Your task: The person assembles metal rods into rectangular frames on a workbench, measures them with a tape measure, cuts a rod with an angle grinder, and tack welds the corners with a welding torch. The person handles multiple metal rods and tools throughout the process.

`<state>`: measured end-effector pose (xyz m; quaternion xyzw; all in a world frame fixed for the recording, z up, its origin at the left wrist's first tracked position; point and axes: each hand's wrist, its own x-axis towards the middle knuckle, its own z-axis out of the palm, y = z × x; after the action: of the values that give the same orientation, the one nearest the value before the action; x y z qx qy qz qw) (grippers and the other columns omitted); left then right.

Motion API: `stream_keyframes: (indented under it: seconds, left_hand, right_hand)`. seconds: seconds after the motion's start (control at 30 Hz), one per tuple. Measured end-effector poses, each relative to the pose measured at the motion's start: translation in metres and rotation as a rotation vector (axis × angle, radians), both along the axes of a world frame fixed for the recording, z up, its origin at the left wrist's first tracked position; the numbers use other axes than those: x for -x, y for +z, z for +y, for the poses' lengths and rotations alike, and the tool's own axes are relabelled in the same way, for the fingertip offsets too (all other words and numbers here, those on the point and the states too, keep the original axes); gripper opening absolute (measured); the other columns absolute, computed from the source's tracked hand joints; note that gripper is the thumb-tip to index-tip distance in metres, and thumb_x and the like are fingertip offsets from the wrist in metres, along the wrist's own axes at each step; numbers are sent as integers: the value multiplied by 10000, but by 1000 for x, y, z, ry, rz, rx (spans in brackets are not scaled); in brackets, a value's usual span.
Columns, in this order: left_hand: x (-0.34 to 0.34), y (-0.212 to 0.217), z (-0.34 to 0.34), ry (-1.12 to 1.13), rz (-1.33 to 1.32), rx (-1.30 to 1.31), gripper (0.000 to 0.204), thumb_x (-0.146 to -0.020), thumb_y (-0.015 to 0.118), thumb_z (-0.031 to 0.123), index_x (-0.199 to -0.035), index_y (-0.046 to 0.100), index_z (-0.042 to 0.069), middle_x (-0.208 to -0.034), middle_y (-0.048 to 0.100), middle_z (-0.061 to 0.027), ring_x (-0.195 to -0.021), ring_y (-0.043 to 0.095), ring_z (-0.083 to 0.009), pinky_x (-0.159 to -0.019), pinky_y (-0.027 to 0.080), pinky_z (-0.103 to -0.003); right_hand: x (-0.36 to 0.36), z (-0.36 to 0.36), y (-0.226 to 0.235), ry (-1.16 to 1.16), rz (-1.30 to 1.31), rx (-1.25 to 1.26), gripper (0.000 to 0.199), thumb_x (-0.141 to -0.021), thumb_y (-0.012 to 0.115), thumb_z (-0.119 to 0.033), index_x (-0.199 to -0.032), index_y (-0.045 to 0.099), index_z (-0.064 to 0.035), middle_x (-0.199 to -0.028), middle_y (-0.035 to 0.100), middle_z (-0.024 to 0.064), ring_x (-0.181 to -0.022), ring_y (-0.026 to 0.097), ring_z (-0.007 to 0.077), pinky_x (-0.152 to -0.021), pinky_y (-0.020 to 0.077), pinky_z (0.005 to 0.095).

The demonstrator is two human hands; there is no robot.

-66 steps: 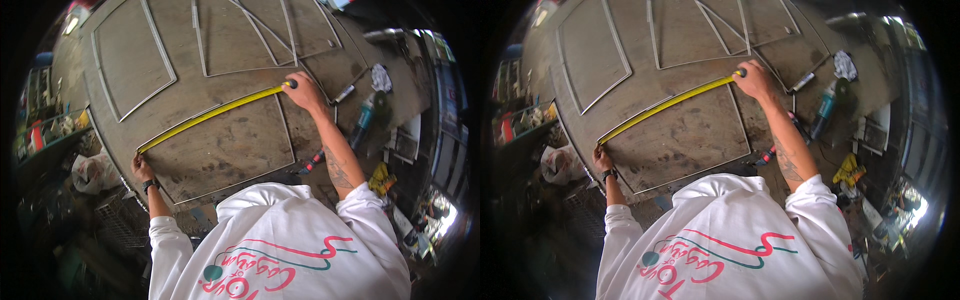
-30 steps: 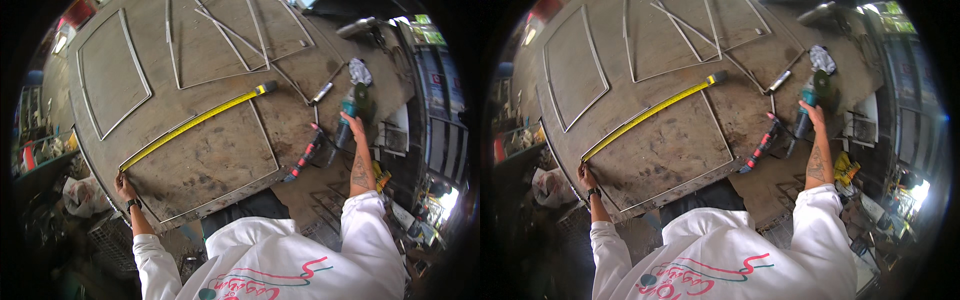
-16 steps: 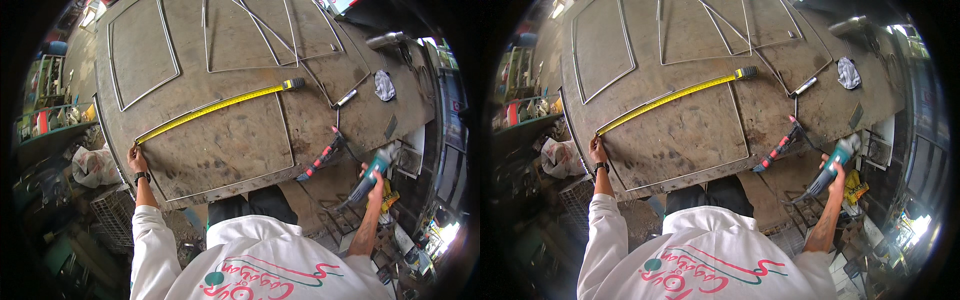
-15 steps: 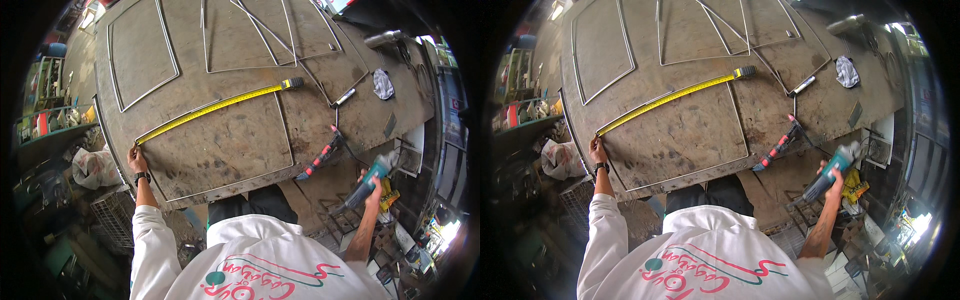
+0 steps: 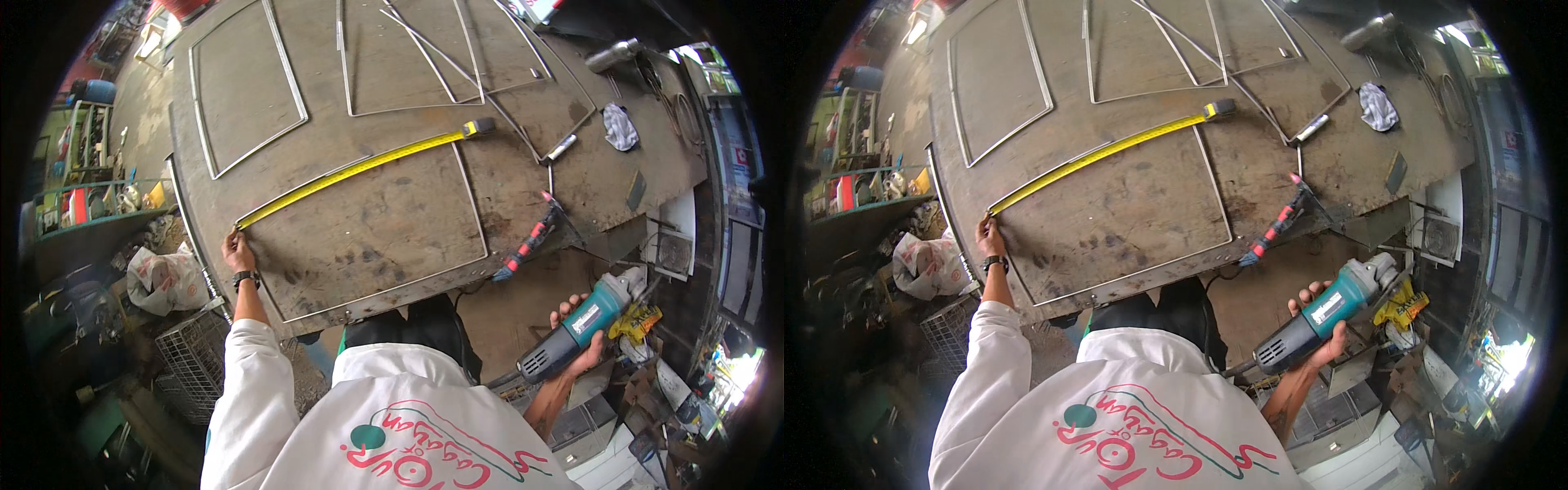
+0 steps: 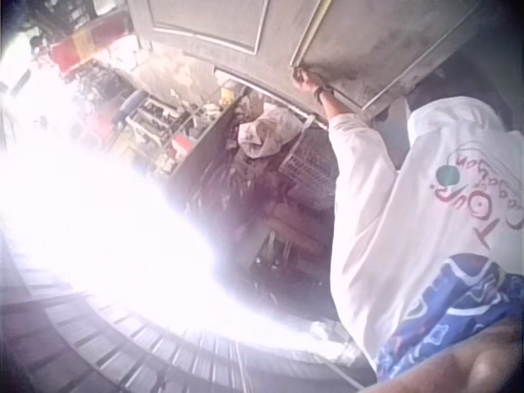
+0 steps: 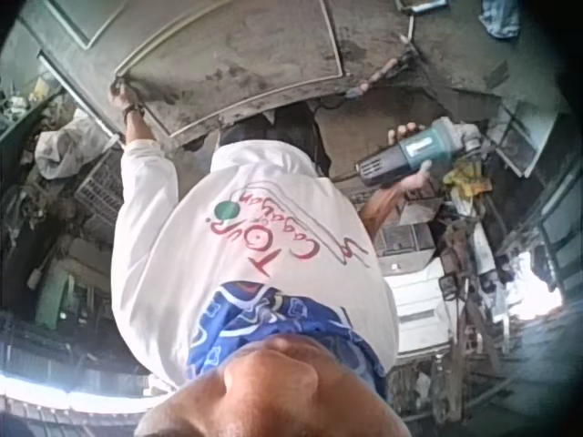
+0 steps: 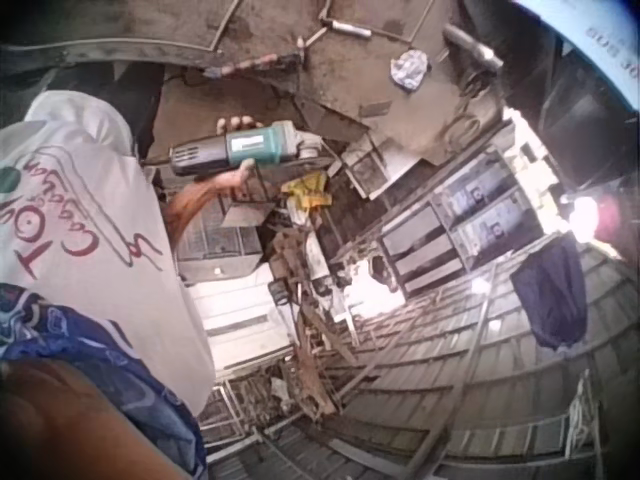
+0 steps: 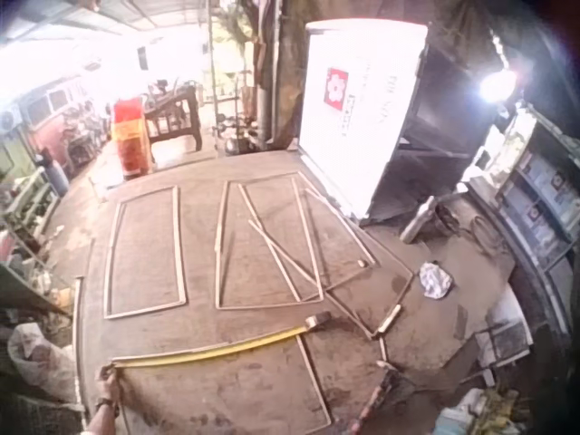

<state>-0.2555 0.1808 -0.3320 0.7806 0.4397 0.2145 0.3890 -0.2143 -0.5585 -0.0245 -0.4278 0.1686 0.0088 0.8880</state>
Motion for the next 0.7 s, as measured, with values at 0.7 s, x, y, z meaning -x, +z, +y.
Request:
stream_keyframes:
  seconds: [0.7]
  left_hand:
    - [-9,56,-55,-41,140,-408,308,-913,746,243,-1219,760,269,-1252,583,-49,-1247,511,-312,-1079,351,-515]
  right_hand:
    - [-12,197,61,233,-78,-165,957,-947,514,-788,-1401,361,40,-1040,538,151,-844,551,269,-718,521,408]
